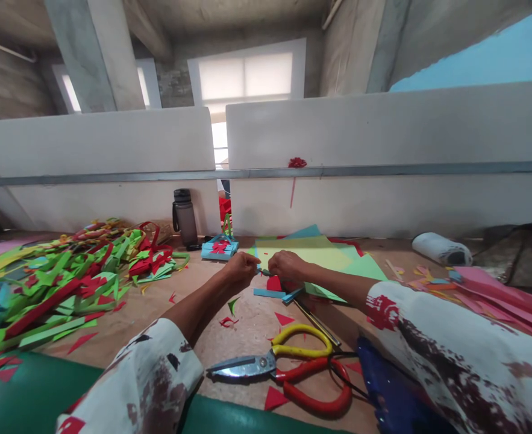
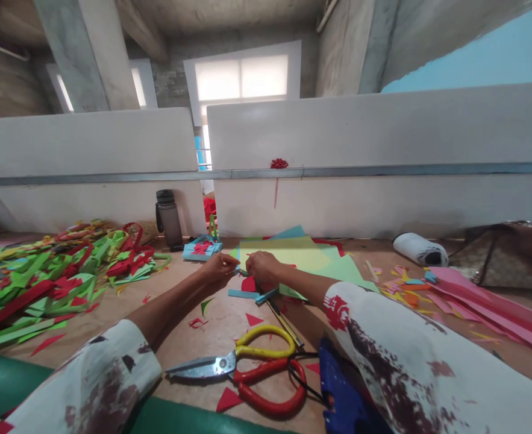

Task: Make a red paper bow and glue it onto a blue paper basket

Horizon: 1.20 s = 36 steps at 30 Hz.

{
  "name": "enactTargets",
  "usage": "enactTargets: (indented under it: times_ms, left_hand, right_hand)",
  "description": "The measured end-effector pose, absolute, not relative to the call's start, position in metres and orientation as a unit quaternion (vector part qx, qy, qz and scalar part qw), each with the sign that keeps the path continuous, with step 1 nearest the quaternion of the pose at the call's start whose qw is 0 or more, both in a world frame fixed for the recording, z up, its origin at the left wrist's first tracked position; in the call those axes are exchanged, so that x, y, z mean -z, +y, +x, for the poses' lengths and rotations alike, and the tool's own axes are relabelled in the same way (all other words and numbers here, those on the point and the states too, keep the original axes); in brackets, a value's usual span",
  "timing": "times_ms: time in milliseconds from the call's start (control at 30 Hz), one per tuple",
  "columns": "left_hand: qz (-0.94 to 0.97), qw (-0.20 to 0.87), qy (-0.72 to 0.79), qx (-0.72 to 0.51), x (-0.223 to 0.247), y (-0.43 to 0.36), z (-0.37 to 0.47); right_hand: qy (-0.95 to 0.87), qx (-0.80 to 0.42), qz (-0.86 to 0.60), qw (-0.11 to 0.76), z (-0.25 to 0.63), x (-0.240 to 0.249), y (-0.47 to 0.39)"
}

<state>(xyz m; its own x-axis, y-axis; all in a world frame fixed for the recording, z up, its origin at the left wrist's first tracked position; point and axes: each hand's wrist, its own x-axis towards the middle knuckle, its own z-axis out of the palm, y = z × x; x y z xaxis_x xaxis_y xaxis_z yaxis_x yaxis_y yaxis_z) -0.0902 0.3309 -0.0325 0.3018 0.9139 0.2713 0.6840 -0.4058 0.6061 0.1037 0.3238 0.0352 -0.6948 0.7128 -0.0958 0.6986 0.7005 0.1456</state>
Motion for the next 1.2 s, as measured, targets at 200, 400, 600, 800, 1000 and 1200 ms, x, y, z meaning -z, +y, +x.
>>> enactTargets:
  times_ms: [200,400,600,800,1000,1200]
  left_hand:
    - [0.784,0.19,0.511,-0.299,0.034,0.33,-0.09]
    - [0.787,0.191,0.506,-0.299,0.031,0.328,-0.09]
    - [0.787,0.191,0.505,-0.297,0.029,0.329,-0.09]
    - [0.787,0.186,0.508,-0.296,0.029,0.328,-0.09]
    - [0.789,0.185,0.504,-0.297,0.029,0.327,-0.09]
    - [0.788,0.187,0.506,-0.297,0.028,0.325,-0.09]
  right_hand:
    - [0.922,0.008,0.38,0.07,0.102,-0.036,0.33]
    - [0.923,0.034,0.373,0.087,0.1,-0.041,0.332]
    - [0.923,0.008,0.369,0.109,0.098,-0.044,0.326]
    - [0.923,-0.045,0.36,0.126,0.092,-0.041,0.319]
    - [0.922,-0.072,0.355,0.134,0.091,-0.039,0.319]
    - [0.922,-0.077,0.36,0.124,0.092,-0.039,0.319]
